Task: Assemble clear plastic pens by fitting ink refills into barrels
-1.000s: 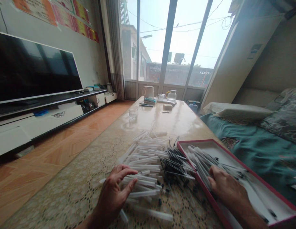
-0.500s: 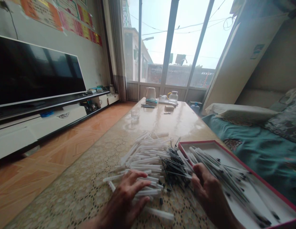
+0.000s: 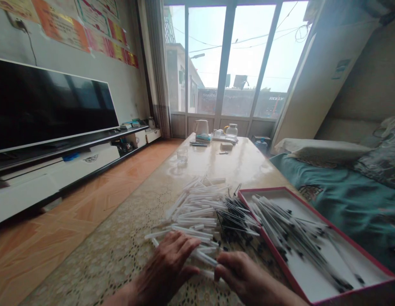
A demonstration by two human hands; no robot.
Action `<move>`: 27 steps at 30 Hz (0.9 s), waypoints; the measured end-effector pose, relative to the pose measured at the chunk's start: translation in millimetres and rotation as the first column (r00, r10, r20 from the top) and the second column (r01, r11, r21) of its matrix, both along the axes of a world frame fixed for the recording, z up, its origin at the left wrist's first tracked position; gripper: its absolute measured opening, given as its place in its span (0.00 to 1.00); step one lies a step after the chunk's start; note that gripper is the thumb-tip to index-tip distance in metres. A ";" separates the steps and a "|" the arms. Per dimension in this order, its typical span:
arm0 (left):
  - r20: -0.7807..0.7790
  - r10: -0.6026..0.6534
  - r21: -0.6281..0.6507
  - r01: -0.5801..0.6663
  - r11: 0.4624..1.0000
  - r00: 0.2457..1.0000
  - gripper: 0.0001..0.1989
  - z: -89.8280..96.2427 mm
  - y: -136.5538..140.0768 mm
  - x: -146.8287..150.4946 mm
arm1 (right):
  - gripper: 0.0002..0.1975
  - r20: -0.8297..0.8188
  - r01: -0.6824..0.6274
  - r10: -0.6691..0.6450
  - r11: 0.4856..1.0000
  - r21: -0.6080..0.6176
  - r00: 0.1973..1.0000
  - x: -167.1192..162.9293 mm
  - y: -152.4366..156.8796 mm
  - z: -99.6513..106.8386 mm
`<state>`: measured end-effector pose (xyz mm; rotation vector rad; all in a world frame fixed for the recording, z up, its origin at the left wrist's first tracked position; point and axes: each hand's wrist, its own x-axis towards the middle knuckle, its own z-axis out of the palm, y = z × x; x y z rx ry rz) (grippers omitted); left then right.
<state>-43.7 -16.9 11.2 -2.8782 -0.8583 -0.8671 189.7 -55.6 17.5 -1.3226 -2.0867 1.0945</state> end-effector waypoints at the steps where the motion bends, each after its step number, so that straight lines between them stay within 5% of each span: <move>1: -0.010 -0.017 0.035 0.018 0.999 1.000 0.15 -1.0 1.4 3.7 | 0.22 -0.057 -0.038 0.034 0.996 -0.077 0.998 0.8 0.8 3.6; 5: -0.071 -0.054 0.155 0.065 0.986 0.996 0.10 -3.4 2.5 16.8 | 0.33 -0.212 -0.154 0.091 0.941 -0.302 0.973 8.3 7.9 6.8; 8: -0.113 -0.077 0.189 0.097 0.977 0.991 0.10 -5.3 1.3 20.9 | 0.37 -0.173 -0.166 0.117 0.938 -0.303 0.978 12.2 13.0 -0.2; 14: -0.193 -0.040 0.045 0.049 0.998 0.980 0.13 -5.7 3.3 20.9 | 0.25 0.151 -0.140 0.114 0.975 0.175 0.982 9.7 14.7 -16.0; 17: -0.180 -0.025 -0.090 0.009 0.996 0.983 0.13 -8.1 5.7 20.1 | 0.15 0.438 -0.206 -0.003 0.880 0.428 0.899 10.6 15.2 -17.5; 21: -0.106 -0.050 -0.292 0.017 0.956 0.993 0.16 -7.8 4.7 21.0 | 0.11 0.576 -0.356 -0.092 0.705 0.614 0.812 10.6 13.5 -10.1; 27: -0.009 -0.052 -0.533 0.039 0.845 0.999 0.21 11.7 2.6 15.4 | 0.12 0.576 -0.372 -0.124 0.651 0.662 0.808 23.0 10.0 -2.7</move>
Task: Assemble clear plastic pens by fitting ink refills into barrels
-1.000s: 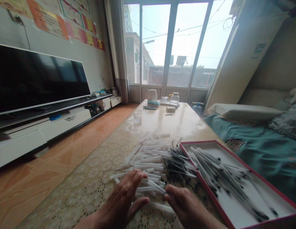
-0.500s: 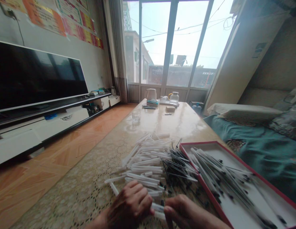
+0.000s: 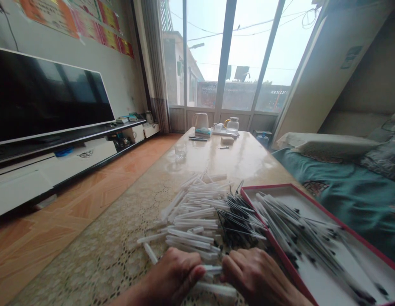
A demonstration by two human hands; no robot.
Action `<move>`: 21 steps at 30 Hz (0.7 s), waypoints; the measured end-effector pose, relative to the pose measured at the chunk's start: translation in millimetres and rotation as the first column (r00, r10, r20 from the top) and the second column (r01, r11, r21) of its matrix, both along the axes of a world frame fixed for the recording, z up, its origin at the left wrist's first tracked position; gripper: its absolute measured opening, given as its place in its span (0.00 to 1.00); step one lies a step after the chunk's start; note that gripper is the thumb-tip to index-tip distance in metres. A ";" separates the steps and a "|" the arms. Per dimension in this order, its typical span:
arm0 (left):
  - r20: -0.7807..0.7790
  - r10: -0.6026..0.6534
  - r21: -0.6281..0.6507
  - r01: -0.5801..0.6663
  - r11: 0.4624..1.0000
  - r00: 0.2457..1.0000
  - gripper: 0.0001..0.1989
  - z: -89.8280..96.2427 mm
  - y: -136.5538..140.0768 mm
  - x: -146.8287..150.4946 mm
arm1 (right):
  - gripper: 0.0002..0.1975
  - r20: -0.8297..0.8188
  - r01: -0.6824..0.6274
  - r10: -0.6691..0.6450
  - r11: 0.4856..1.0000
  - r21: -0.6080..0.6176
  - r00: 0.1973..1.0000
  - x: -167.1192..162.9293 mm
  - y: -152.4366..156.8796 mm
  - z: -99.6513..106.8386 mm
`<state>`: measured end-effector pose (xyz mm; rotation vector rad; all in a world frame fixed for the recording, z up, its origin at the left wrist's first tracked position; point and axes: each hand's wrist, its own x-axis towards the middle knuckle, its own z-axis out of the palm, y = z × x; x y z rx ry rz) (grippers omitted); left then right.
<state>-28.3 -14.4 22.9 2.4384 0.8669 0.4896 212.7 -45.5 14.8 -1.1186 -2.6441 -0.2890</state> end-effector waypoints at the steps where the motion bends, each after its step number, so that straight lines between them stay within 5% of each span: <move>1: 0.017 0.034 -0.032 -0.033 0.999 0.999 0.22 2.3 1.6 -2.7 | 0.12 -0.005 0.024 -0.024 1.000 0.020 1.000 6.0 1.3 -0.5; 6: 0.123 0.203 0.042 -0.209 0.977 0.972 0.18 -2.5 13.9 -7.5 | 0.16 -0.143 0.195 -0.184 0.978 0.070 0.972 24.0 10.0 -4.1; 8: 0.184 0.227 0.084 -0.246 0.966 0.956 0.10 -9.6 18.0 -4.2 | 0.15 -0.178 0.183 -0.180 0.983 0.003 0.967 18.8 9.7 -5.4; 13: 0.408 0.314 0.137 -0.397 0.908 0.857 0.21 -21.3 19.4 -0.7 | 0.12 -0.337 0.205 -0.280 0.949 -0.240 0.899 -1.3 1.8 -8.3; 15: 0.458 0.331 0.010 -0.377 0.926 0.825 0.20 -21.8 14.7 0.5 | 0.12 -0.404 0.158 -0.307 0.919 -0.361 0.862 -7.5 -0.4 -10.4; 17: 0.498 0.356 -0.259 -0.256 0.931 0.791 0.17 -21.5 7.8 4.1 | 0.12 -0.439 0.087 -0.289 0.902 -0.424 0.851 -13.1 -1.4 -14.7; 18: 0.514 0.375 -0.418 -0.156 0.895 0.771 0.18 -21.6 4.2 6.8 | 0.11 -0.447 0.052 -0.263 0.901 -0.431 0.855 -15.8 -1.6 -17.8; 21: 0.534 0.426 -0.736 0.153 0.660 0.730 0.20 -24.5 -3.7 14.6 | 0.10 -0.461 -0.007 -0.217 0.900 -0.437 0.861 -24.2 -2.3 -27.9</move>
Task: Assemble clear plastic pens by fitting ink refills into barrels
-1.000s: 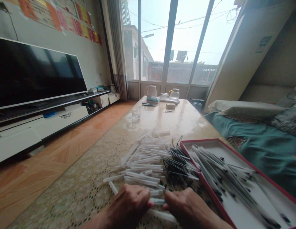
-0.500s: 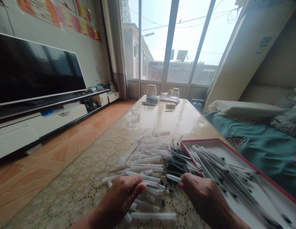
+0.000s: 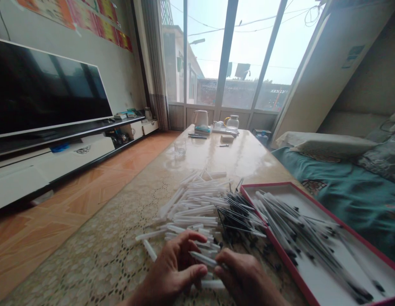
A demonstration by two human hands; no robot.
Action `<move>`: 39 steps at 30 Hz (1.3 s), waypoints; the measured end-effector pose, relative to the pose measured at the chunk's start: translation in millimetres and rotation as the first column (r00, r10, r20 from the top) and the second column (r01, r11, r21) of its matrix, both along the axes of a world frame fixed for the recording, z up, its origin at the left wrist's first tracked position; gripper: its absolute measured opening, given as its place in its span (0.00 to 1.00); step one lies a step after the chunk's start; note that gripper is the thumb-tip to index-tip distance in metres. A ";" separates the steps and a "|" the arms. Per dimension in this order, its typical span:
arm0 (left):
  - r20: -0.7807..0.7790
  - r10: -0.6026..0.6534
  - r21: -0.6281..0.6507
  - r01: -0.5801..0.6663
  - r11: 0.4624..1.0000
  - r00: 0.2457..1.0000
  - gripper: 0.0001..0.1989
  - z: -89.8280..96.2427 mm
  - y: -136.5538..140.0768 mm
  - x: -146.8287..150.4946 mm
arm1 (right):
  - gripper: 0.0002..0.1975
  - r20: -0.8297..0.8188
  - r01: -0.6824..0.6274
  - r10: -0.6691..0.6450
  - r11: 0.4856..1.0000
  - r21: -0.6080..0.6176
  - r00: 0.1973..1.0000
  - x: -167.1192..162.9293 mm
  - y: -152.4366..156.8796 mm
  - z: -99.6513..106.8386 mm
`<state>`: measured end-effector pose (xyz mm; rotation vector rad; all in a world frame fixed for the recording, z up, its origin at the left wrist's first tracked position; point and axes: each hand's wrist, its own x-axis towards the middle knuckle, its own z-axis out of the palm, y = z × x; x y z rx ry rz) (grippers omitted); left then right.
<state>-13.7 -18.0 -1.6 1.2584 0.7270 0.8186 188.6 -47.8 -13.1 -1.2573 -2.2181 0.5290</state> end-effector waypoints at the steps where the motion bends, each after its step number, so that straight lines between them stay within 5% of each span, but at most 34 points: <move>1: 0.041 -0.032 -0.066 0.034 0.997 0.999 0.19 -1.7 -1.1 1.7 | 0.11 -0.010 -0.010 0.009 1.000 -0.005 1.000 -2.6 -0.3 -2.6; 5: 0.021 -0.019 -0.126 0.021 0.992 1.000 0.14 -6.8 1.5 1.3 | 0.15 -0.107 -0.022 0.014 0.997 -0.078 0.994 -7.2 -0.7 -4.3; 10: -0.043 0.105 -0.152 -0.111 0.982 0.994 0.15 0.1 9.9 -8.9 | 0.28 -0.244 0.128 -0.206 0.946 -0.298 0.948 5.9 2.8 2.7; 23: -0.155 0.142 -0.170 -0.168 0.971 0.978 0.16 11.1 12.5 -14.1 | 0.25 -0.408 0.048 -0.242 0.901 -0.430 0.880 14.5 7.5 -10.3; 30: -0.142 0.153 -0.182 -0.178 0.967 0.978 0.16 11.0 12.4 -15.1 | 0.17 -0.591 -0.027 -0.363 0.837 -0.546 0.721 8.0 7.9 -7.3; 39: -0.130 0.167 -0.194 -0.191 0.962 0.977 0.17 4.9 15.3 -14.6 | 0.27 -0.450 0.065 -0.289 0.890 -0.450 0.845 12.1 11.4 -12.0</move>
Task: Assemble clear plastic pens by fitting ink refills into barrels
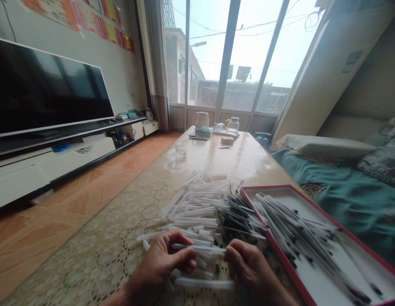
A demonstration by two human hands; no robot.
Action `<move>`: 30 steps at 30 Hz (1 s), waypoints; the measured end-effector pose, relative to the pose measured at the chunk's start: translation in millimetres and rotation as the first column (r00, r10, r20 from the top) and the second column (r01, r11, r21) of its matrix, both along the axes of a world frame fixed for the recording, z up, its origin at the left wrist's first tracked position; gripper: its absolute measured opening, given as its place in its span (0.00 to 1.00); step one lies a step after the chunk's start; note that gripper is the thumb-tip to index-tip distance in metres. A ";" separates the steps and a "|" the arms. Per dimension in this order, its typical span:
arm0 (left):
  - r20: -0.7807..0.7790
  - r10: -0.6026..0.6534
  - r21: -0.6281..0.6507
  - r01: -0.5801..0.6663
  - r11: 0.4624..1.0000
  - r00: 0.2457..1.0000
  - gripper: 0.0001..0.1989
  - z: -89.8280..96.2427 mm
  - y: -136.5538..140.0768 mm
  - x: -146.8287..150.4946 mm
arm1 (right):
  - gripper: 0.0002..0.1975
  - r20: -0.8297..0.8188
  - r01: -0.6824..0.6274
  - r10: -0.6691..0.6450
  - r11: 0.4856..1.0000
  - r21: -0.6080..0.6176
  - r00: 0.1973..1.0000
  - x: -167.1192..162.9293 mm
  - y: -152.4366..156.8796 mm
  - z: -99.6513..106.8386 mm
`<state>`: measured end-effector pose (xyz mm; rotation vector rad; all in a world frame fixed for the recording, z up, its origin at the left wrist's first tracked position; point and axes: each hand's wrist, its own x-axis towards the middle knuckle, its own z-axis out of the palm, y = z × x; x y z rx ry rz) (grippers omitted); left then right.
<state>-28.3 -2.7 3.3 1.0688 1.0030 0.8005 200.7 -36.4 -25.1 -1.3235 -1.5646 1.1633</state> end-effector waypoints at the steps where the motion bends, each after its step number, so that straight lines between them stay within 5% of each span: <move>1: 0.004 -0.001 0.000 0.001 1.000 1.000 0.17 0.6 0.1 0.1 | 0.25 0.007 0.006 -0.006 1.000 0.014 1.000 0.0 0.4 1.1; 30: 0.053 0.017 -0.006 -0.016 1.000 0.998 0.17 -0.5 1.5 -0.5 | 0.25 -0.029 -0.011 0.010 0.998 -0.054 1.000 -1.7 -2.8 5.6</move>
